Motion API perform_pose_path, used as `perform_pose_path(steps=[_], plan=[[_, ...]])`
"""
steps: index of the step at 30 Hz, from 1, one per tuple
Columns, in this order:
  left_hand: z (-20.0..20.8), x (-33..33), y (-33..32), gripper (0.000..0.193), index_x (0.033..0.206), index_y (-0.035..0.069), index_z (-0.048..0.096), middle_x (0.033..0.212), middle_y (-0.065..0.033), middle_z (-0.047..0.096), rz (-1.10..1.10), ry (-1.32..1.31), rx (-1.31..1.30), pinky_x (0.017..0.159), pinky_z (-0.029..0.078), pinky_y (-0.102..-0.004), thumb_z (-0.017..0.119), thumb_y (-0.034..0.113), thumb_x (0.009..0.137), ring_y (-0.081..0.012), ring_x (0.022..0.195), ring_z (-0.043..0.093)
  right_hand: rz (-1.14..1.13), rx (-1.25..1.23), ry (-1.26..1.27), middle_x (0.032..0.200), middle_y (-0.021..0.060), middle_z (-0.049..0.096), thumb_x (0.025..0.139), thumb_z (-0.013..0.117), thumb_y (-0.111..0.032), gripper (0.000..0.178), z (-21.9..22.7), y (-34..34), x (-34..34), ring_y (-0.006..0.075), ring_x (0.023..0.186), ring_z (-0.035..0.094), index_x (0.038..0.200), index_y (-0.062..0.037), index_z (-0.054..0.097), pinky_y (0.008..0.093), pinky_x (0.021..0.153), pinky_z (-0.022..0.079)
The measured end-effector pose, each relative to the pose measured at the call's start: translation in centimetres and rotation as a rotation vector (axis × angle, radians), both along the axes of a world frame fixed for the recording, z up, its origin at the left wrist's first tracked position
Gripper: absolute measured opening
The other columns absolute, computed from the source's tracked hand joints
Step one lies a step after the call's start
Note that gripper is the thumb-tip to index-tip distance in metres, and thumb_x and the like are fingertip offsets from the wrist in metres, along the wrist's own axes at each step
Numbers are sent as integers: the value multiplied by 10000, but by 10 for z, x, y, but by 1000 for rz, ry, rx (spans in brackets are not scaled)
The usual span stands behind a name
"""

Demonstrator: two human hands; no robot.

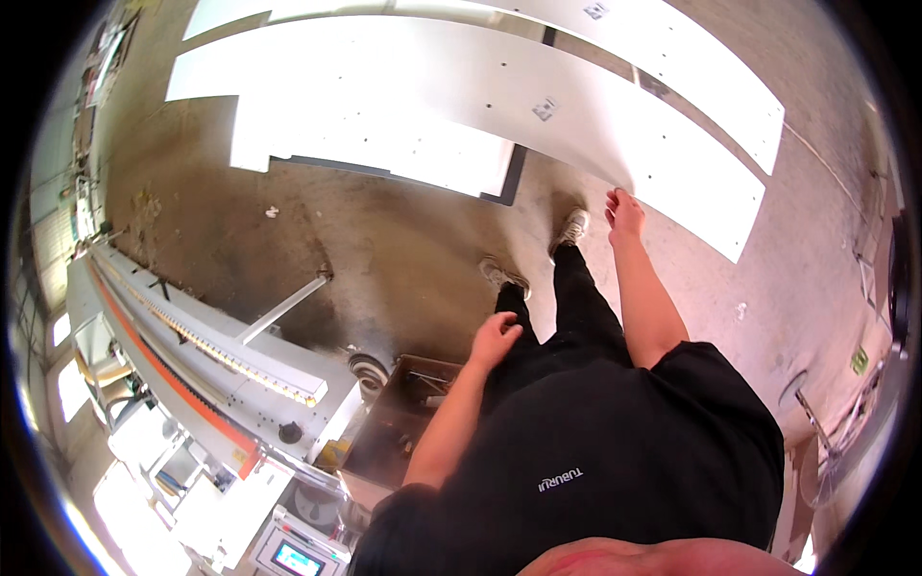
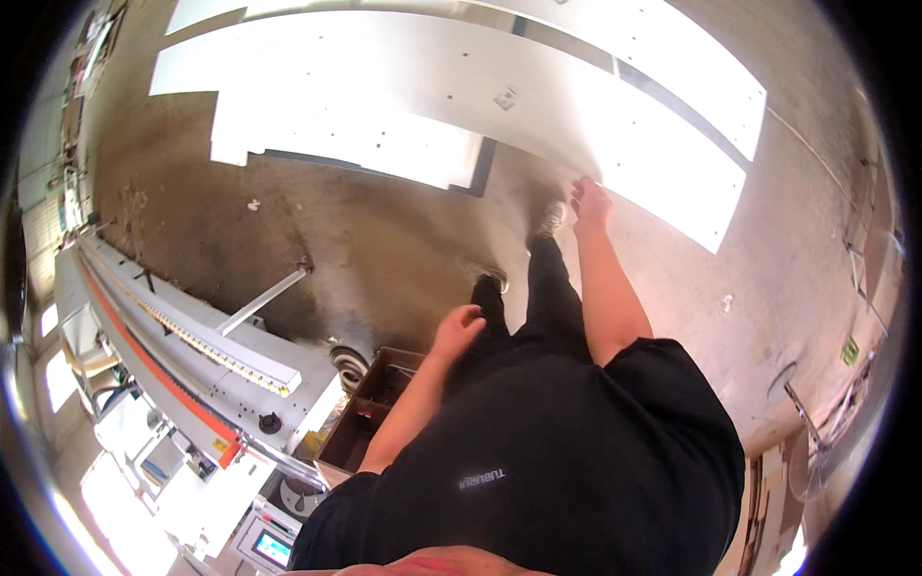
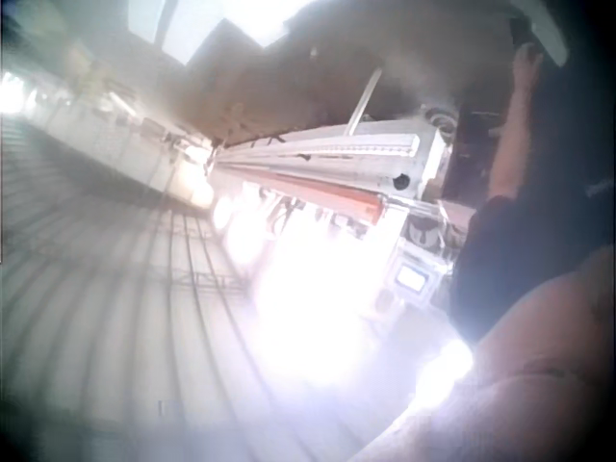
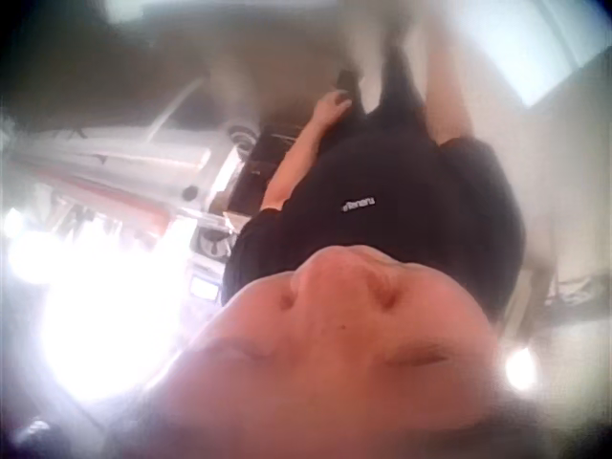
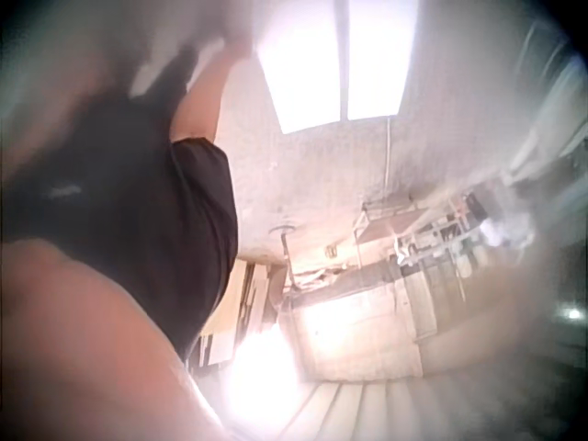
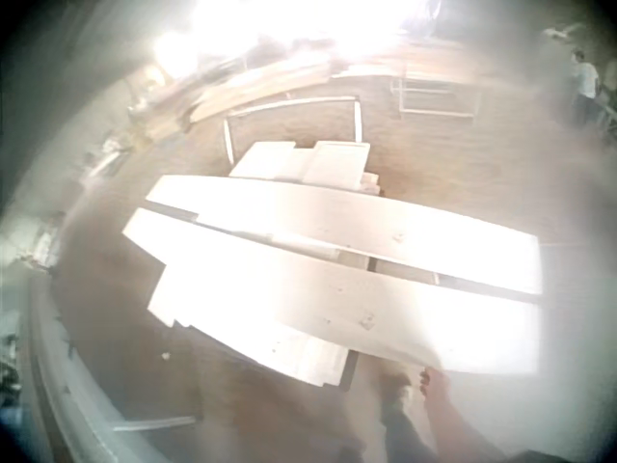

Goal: The person applies adhesive edge banding to the edges of white rectangular panels in a workshop. They position the panels on a machine, apply the strip, and use a tool to smooth it down. Another person assists by handing over panels and operating the machine.

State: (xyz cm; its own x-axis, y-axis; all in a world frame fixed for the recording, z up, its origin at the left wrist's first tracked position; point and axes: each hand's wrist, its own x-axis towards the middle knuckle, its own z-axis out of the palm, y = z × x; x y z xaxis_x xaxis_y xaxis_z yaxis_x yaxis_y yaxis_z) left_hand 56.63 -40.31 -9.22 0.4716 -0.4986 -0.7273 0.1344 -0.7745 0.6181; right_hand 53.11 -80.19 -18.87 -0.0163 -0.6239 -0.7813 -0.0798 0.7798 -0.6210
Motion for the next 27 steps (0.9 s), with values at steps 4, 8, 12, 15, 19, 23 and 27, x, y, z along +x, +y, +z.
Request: perform_pose_path(steps=[4,8,12,15,19,23,27], plan=[[6,-10,3,395,1237,70,683,1126,-128,745,-29,21,53,919,560,-377,727,310,926,-266,1011,720,-50,30,15,821,-10,707,905,698,-237,100,-10,-3,-1,67,674,598,904,-138,682,257,618,507],[3,10,6,379,1216,69,692,1094,-125,758,23,-19,126,914,555,-370,704,331,942,-264,1026,722,334,-4,109,721,32,674,854,696,-256,157,-57,-14,-21,137,604,590,822,-102,694,307,593,482],[-6,15,10,342,1177,64,707,1026,-115,760,145,-30,96,868,556,-350,700,315,945,-229,949,728,1103,-163,158,703,118,701,854,631,-367,336,-12,14,-17,228,660,674,779,-57,736,397,642,523],[-3,32,-13,324,1160,48,708,991,-101,758,202,3,84,831,560,-326,694,299,955,-183,877,723,1389,-201,114,727,98,727,865,622,-353,303,-36,17,-36,255,691,710,798,-92,760,397,688,569],[0,33,-41,301,1141,22,706,965,-76,754,285,66,26,793,560,-302,696,263,960,-143,821,711,1594,-475,129,756,84,754,877,627,-396,327,8,2,-64,222,701,727,815,-111,774,384,711,577],[8,56,-88,288,1139,18,706,957,-66,751,261,69,-34,771,558,-295,706,238,954,-137,801,702,1748,-464,325,792,73,773,907,628,-421,369,22,-42,-98,188,705,735,862,-91,786,369,718,587],[9,91,-133,288,1134,19,708,946,-69,750,170,97,3,740,559,-294,694,242,951,-138,769,697,1360,-19,337,778,90,767,937,624,-419,408,40,-78,-129,181,670,726,880,-47,780,351,681,588]])
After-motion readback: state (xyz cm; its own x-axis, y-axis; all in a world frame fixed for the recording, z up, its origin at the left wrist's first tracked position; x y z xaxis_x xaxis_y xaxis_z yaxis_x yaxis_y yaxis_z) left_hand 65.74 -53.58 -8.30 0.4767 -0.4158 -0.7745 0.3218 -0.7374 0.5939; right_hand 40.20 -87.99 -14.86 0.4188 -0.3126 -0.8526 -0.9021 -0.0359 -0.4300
